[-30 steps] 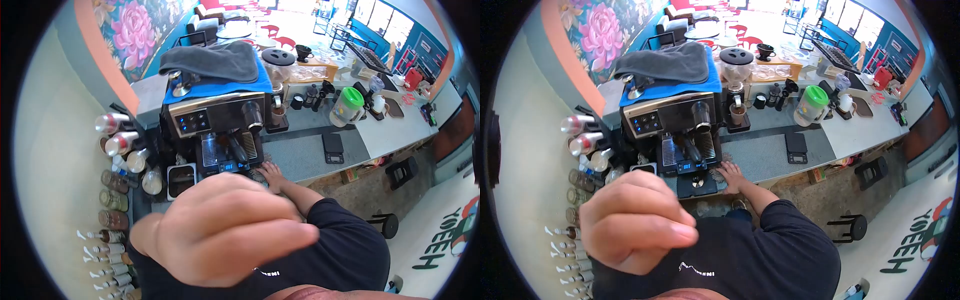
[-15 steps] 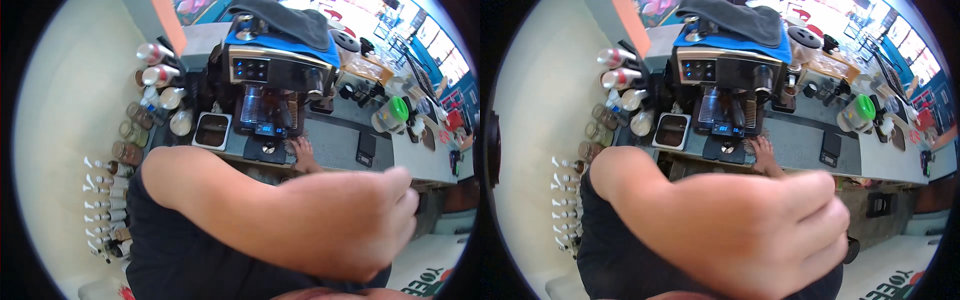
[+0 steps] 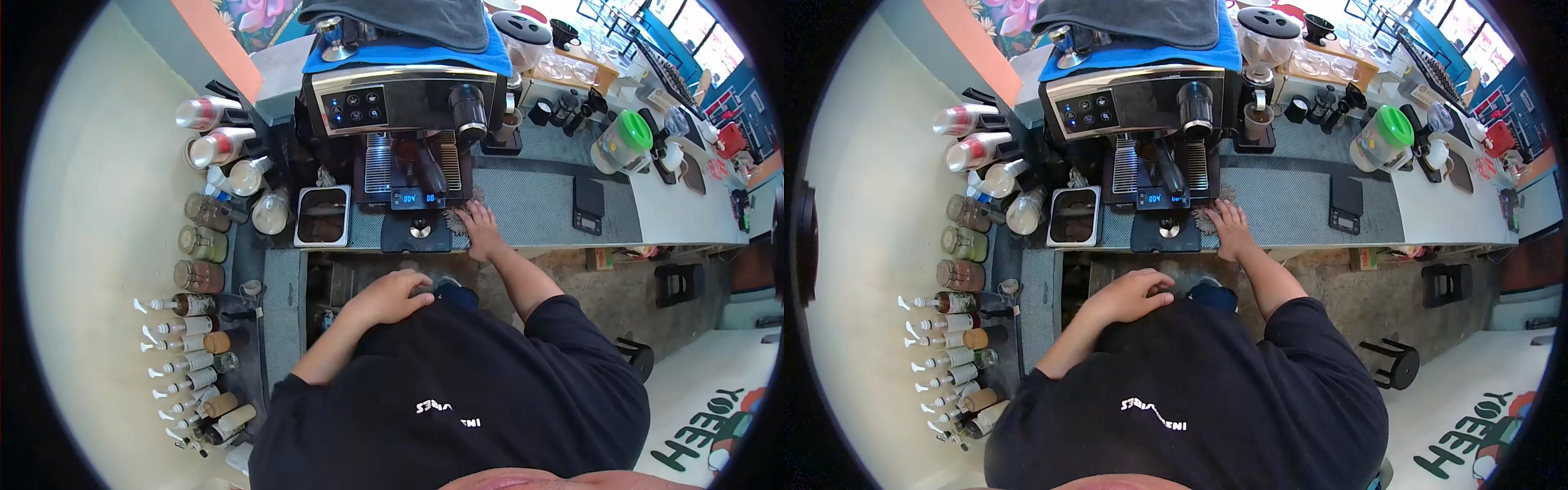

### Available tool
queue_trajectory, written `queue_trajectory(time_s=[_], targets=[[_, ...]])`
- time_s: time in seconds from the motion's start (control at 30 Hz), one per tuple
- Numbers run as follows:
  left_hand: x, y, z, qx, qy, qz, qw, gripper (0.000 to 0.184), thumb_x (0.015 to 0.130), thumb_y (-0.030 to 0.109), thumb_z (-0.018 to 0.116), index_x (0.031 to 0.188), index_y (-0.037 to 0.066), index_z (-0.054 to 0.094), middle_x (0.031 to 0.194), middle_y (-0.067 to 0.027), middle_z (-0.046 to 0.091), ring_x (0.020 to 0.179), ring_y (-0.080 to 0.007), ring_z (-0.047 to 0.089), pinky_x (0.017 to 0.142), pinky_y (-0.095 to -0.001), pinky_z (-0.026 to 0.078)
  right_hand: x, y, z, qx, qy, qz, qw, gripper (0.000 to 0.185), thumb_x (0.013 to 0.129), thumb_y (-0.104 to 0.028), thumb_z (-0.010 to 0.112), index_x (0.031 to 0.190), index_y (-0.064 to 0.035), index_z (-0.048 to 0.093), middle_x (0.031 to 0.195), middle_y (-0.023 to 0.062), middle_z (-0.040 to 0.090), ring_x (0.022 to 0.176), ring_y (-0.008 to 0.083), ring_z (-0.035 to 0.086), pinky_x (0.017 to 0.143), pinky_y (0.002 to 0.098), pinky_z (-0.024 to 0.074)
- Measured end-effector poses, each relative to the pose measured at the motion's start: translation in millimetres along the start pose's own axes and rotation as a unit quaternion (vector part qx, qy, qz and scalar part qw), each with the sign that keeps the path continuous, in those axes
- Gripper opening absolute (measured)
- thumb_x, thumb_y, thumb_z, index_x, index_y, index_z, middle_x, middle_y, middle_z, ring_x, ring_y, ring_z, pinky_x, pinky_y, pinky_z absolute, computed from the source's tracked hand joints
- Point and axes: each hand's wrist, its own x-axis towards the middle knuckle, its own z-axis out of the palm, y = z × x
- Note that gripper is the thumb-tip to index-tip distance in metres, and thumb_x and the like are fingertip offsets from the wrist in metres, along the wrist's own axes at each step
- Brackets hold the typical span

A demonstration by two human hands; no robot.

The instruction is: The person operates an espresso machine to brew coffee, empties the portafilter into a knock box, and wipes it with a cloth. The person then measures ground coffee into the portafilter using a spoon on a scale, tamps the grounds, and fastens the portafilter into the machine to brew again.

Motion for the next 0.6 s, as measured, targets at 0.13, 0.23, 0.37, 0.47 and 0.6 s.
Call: queue_trajectory(time_s=[0.13, 0.23, 0.37, 0.47, 0.6], targets=[[7, -47, 35, -0.271, 0.003, -0.075, 0.960, 0.047, 0.109, 0.032, 0.074, 0.143, -0.001, 0.070, 0.130, -0.0134, 0.078, 0.118, -0.0190, 0.073, 0.106, -0.0362, 0.056, 1, 0, 0, -0.011, -0.009, 0.007, 1.000, 0.118, 0.072, -0.017, 0.085, 0.175, -0.0242, 0.029, 0.184, 0.0154, 0.019, 0.172, 0.0399, 0.014, 0.139, 0.0591, 0.0117], [10, -54, 28, -0.234, 0.011, -0.110, 0.966, 0.051, 0.109, 0.034, 0.075, 0.145, -0.002, 0.069, 0.132, -0.0133, 0.078, 0.122, -0.0212, 0.072, 0.110, -0.0365, 0.054, 1, -3, -5, -0.022, -0.025, 0.008, 0.999, 0.121, 0.073, -0.019, 0.089, 0.176, -0.0250, 0.026, 0.185, 0.0155, 0.017, 0.173, 0.0397, 0.012, 0.139, 0.0592, 0.0111], [47, -128, 42, 0.111, 0.188, -0.095, 0.971, 0.068, 0.102, 0.034, 0.078, 0.155, -0.004, 0.058, 0.158, -0.0225, 0.062, 0.147, -0.0355, 0.060, 0.123, -0.0446, 0.047, 1, -6, -7, -0.025, -0.037, 0.012, 0.999, 0.126, 0.072, -0.022, 0.094, 0.177, -0.0258, 0.024, 0.186, 0.0155, 0.015, 0.173, 0.0395, 0.011, 0.139, 0.0593, 0.0108], [64, -147, 47, 0.262, 0.126, -0.166, 0.942, 0.091, 0.101, 0.041, 0.075, 0.171, -0.001, 0.035, 0.182, -0.0229, 0.029, 0.169, -0.0376, 0.028, 0.135, -0.0498, 0.029, 0, -7, -9, -0.023, -0.040, 0.015, 0.999, 0.125, 0.073, -0.021, 0.093, 0.177, -0.0261, 0.024, 0.186, 0.0152, 0.015, 0.173, 0.0393, 0.011, 0.139, 0.0594, 0.0106], [73, -143, 60, 0.366, 0.043, -0.205, 0.907, 0.103, 0.103, 0.048, 0.072, 0.177, -0.002, 0.021, 0.187, -0.0232, 0.016, 0.173, -0.0383, 0.014, 0.139, -0.0521, 0.020, -1, -9, -13, -0.004, -0.043, 0.021, 0.999, 0.117, 0.076, -0.014, 0.085, 0.176, -0.0264, 0.026, 0.185, 0.0148, 0.016, 0.173, 0.0386, 0.011, 0.140, 0.0593, 0.0099]])
